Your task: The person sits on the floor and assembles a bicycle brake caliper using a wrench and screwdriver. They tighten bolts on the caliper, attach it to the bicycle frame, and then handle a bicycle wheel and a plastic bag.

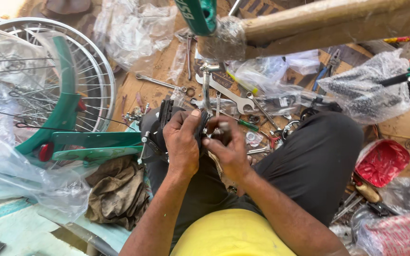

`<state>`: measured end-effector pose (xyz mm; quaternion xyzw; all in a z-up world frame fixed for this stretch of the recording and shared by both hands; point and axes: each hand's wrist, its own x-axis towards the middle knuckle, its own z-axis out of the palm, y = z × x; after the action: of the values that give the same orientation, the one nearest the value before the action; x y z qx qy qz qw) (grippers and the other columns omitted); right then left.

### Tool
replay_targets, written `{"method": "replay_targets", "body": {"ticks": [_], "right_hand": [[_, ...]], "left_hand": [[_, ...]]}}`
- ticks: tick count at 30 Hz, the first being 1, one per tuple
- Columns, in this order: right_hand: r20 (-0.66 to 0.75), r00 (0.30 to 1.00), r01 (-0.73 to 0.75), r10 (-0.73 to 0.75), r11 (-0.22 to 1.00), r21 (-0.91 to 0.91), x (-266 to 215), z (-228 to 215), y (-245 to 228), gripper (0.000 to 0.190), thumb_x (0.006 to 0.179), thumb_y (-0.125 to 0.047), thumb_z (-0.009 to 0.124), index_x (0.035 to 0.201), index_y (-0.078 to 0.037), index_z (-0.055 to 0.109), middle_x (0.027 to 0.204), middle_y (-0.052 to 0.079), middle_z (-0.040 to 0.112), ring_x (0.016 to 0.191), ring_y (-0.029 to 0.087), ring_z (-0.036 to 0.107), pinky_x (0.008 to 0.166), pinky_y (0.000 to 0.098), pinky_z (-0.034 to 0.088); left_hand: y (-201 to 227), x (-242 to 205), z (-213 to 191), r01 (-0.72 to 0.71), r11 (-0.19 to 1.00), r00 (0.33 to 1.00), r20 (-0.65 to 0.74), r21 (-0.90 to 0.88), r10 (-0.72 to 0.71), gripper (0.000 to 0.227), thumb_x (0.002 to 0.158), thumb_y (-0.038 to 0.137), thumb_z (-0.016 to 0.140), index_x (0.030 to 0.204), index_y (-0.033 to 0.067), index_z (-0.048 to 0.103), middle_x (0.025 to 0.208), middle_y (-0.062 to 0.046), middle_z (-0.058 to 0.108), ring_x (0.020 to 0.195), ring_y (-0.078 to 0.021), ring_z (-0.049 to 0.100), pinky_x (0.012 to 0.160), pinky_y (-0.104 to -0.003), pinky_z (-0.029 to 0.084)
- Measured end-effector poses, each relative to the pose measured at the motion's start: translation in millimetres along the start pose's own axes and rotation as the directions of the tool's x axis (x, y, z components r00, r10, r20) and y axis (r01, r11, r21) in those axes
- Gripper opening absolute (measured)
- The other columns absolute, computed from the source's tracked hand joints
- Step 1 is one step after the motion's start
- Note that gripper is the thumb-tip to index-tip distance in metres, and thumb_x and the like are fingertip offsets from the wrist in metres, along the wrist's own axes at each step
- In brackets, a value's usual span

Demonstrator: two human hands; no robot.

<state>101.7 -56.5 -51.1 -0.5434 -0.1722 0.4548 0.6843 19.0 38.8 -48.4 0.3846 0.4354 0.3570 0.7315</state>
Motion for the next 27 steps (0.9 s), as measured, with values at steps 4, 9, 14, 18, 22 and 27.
{"method": "replay_targets", "body": {"ticks": [4,9,14,18,22,27], "right_hand": [[0.160,0.986,-0.034,0.033,0.999,0.002,-3.6,6.2,28.2,0.015,0.097,-0.009,0.071,0.111,-0.005,0.066,0.090,-0.003,0.062,0.076,0.003,0.054,0.067,0.0215,0.046],[0.082,0.986,-0.161,0.143,0.944,0.289,-4.9,2.2,43.6,0.016,0.101,-0.021,0.068,0.100,-0.005,0.066,0.079,-0.004,0.061,0.060,0.003,0.050,0.049,0.0209,0.037],[0.027,0.992,-0.125,0.122,0.964,0.234,-0.6,-2.2,40.1,0.020,0.103,-0.024,0.065,0.097,-0.006,0.066,0.074,-0.002,0.062,0.056,0.005,0.050,0.048,0.0217,0.038],[0.115,0.991,-0.071,0.071,0.997,-0.004,-1.7,-5.7,35.3,0.023,0.106,-0.026,0.064,0.094,-0.005,0.063,0.074,-0.004,0.059,0.060,0.004,0.050,0.052,0.0219,0.040],[0.200,0.966,0.214,-0.166,0.945,-0.249,-3.5,-7.3,28.1,0.014,0.106,-0.014,0.062,0.095,-0.004,0.062,0.079,-0.004,0.059,0.072,0.005,0.050,0.063,0.0245,0.044],[0.205,0.934,0.352,-0.293,0.851,-0.389,-10.2,-3.2,22.3,0.002,0.097,-0.002,0.058,0.095,-0.003,0.060,0.079,-0.004,0.058,0.071,0.005,0.052,0.065,0.0249,0.046]], "left_hand": [[14.9,2.9,-3.5,0.115,0.989,0.991,0.085,-0.088,-0.108,0.030,0.099,0.023,0.055,0.090,-0.0026,0.066,0.078,-0.006,0.068,0.069,-0.0128,0.061,0.068,-0.027,0.052],[21.3,-5.9,-5.5,0.109,0.992,0.967,0.223,0.056,-0.119,0.021,0.097,0.014,0.061,0.105,-0.0057,0.064,0.092,-0.005,0.066,0.081,-0.0107,0.060,0.074,-0.027,0.051],[17.2,-21.9,-5.9,0.039,0.992,0.956,0.285,0.122,-0.073,0.028,0.100,0.010,0.060,0.124,-0.0025,0.066,0.103,-0.003,0.069,0.090,-0.0064,0.061,0.081,-0.023,0.052],[19.7,-22.9,-10.2,-0.136,0.961,0.975,0.203,0.241,0.087,0.029,0.103,0.013,0.064,0.127,-0.0035,0.069,0.100,-0.001,0.062,0.088,-0.0066,0.058,0.077,-0.022,0.050],[26.5,-16.9,-7.8,0.063,0.994,0.987,0.143,0.092,-0.076,0.028,0.102,0.014,0.066,0.120,-0.0055,0.073,0.087,0.000,0.063,0.074,-0.0071,0.054,0.066,-0.023,0.046],[25.5,-22.5,11.6,0.000,0.998,1.000,-0.001,0.061,0.001,0.029,0.098,0.012,0.071,0.116,-0.0095,0.075,0.082,0.000,0.066,0.065,-0.0074,0.051,0.055,-0.025,0.043]]}}
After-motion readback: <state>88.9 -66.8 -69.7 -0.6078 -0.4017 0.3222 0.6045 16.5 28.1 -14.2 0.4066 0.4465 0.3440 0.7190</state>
